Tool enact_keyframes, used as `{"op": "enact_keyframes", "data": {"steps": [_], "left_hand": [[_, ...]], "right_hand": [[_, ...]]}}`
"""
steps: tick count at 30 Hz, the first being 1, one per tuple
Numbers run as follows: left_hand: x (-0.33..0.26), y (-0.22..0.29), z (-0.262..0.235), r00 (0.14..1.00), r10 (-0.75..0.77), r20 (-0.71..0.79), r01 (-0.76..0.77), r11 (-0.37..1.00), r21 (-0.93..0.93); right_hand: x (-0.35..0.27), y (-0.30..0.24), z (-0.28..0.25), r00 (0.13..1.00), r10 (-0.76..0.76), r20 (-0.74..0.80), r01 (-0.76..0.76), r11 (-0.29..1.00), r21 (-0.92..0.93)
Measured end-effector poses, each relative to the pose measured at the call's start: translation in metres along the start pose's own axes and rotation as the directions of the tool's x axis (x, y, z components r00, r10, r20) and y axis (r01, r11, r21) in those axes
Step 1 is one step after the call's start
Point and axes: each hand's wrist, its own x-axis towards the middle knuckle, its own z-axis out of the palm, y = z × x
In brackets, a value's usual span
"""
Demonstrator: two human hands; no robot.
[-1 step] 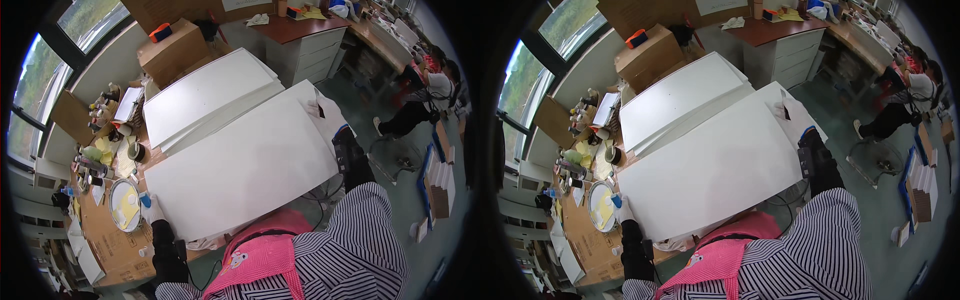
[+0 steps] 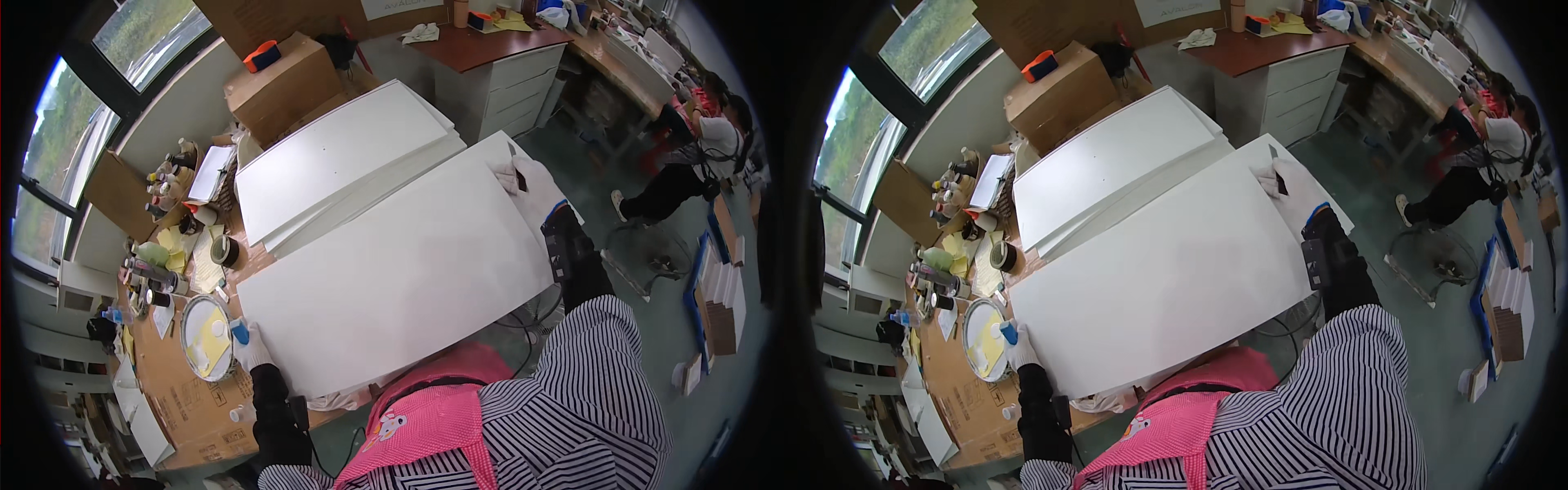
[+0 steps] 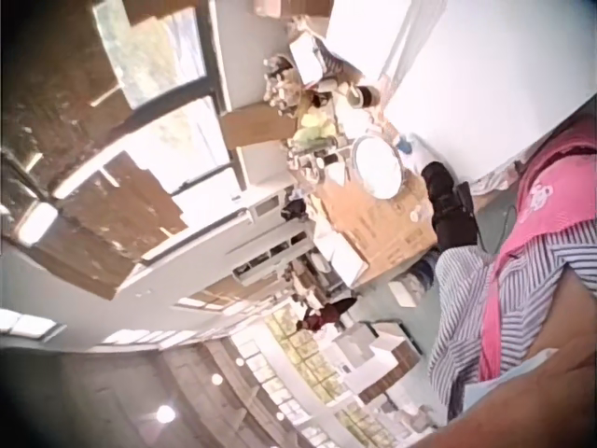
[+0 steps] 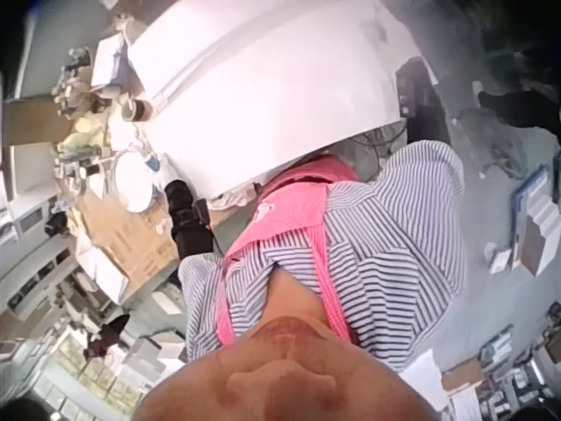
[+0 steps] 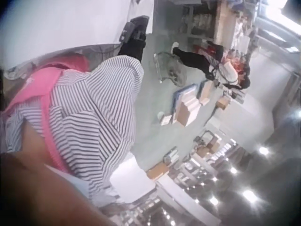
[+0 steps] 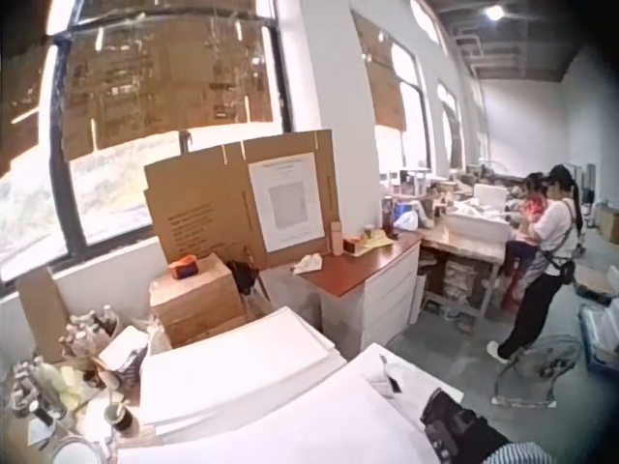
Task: Use a scraper and a sanding block to clean the edges and surfaces of white furniture panels.
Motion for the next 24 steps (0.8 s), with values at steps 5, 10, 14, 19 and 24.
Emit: {"op": "enact_keyframes", "data": {"steps": [5, 10, 14, 19, 24], "left_hand": [[-0.028, 0.077, -0.006, 0.999, -0.036, -0.011, 0.031, 0.954, -0.3], [-0.011, 0.163, -0.03, 0.997, 0.018, -0.079, -0.043, 0.945, -0.324], [-0.01, 0.229, -0.015, 0.97, -0.029, -0.243, -0.073, 0.914, -0.4], [0.004, 0.182, 0.008, 0.917, -0.097, -0.387, -0.192, 0.743, -0.641], [-0.016, 0.133, 0.007, 0.941, -0.105, -0.323, -0.237, 0.476, -0.847]], "right_hand": [[0.016, -0.021, -0.002, 0.945, -0.242, 0.22, 0.29, 0.309, -0.906], [0.049, -0.089, 0.037, 0.959, -0.258, -0.12, 0.245, 0.963, -0.111], [0.046, -0.151, 0.057, 0.535, -0.807, 0.248, 0.132, -0.21, -0.969], [0.052, -0.144, 0.071, 0.702, -0.526, -0.48, 0.644, 0.757, 0.113], [0.022, -0.118, 0.044, 0.785, -0.412, -0.462, 0.586, 0.736, 0.339]]}}
